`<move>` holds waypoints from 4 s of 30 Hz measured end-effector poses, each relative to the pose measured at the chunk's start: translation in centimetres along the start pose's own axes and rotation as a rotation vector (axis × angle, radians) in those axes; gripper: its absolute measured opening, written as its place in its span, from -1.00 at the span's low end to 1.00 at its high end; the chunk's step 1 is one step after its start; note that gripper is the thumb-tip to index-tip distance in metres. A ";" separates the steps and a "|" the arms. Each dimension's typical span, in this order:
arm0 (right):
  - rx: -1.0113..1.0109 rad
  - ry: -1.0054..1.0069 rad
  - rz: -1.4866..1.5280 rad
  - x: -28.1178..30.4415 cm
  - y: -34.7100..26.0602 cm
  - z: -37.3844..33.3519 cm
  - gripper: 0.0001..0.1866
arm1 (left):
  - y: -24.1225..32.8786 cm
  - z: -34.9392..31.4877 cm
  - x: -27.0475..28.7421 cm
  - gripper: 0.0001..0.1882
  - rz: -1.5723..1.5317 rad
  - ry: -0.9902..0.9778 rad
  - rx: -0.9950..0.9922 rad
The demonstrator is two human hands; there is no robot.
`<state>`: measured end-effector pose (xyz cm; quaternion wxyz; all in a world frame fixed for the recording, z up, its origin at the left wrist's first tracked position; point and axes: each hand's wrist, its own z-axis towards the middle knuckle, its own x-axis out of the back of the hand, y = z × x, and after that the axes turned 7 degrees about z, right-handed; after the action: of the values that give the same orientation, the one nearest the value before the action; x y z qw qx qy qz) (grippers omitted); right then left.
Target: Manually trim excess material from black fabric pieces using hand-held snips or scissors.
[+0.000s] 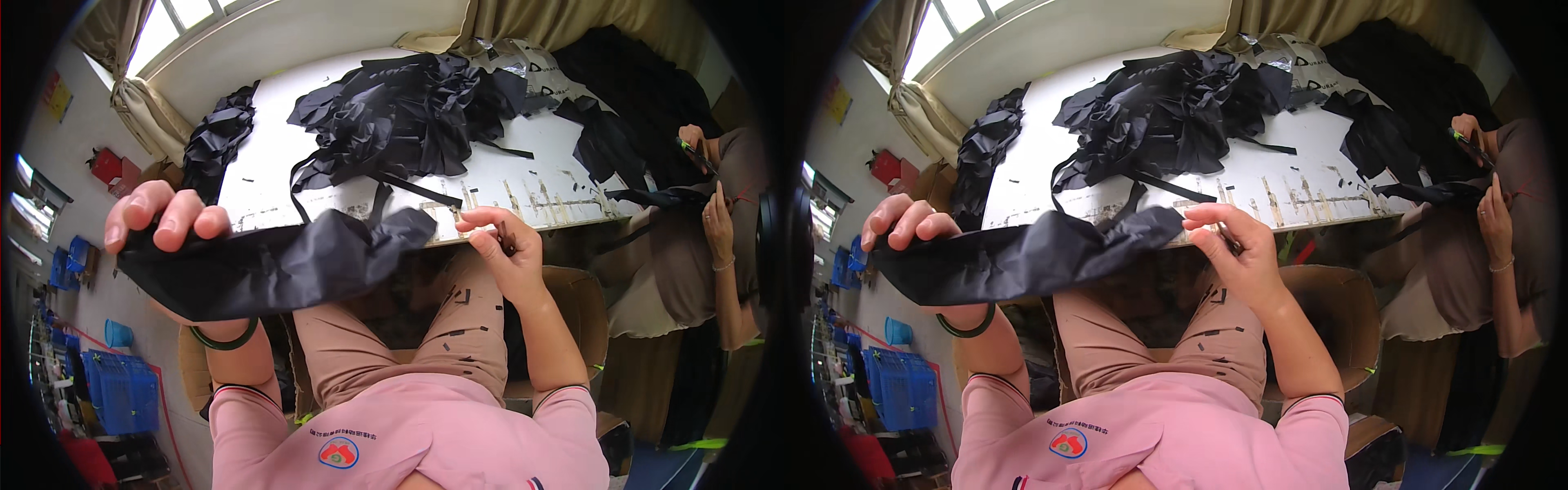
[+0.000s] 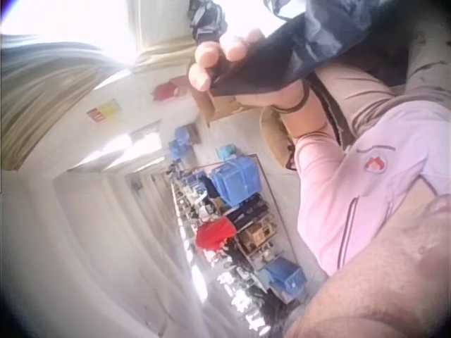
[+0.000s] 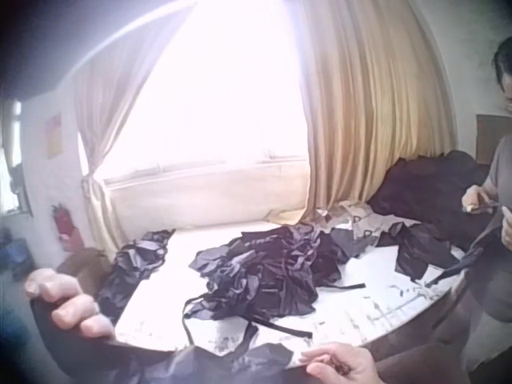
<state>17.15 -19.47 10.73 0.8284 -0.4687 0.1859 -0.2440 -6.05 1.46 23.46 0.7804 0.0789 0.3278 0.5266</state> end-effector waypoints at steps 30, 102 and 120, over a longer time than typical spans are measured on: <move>-0.462 0.080 0.339 -4.4 -0.1 1.5 -0.77 | -9.8 -10.6 6.2 -0.52 0.472 0.667 0.478; -0.234 -0.322 0.167 -4.0 2.6 -1.1 -0.87 | -13.3 -11.8 2.4 -0.79 0.958 0.222 0.545; -0.927 -0.092 0.678 -4.4 3.0 -2.7 -0.85 | -14.1 -12.7 3.2 -0.86 0.491 0.384 0.569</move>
<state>12.78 -17.45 7.17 0.5755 -0.7072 0.3770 0.1626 -2.05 -4.69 5.67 0.5036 0.2675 0.5709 0.5907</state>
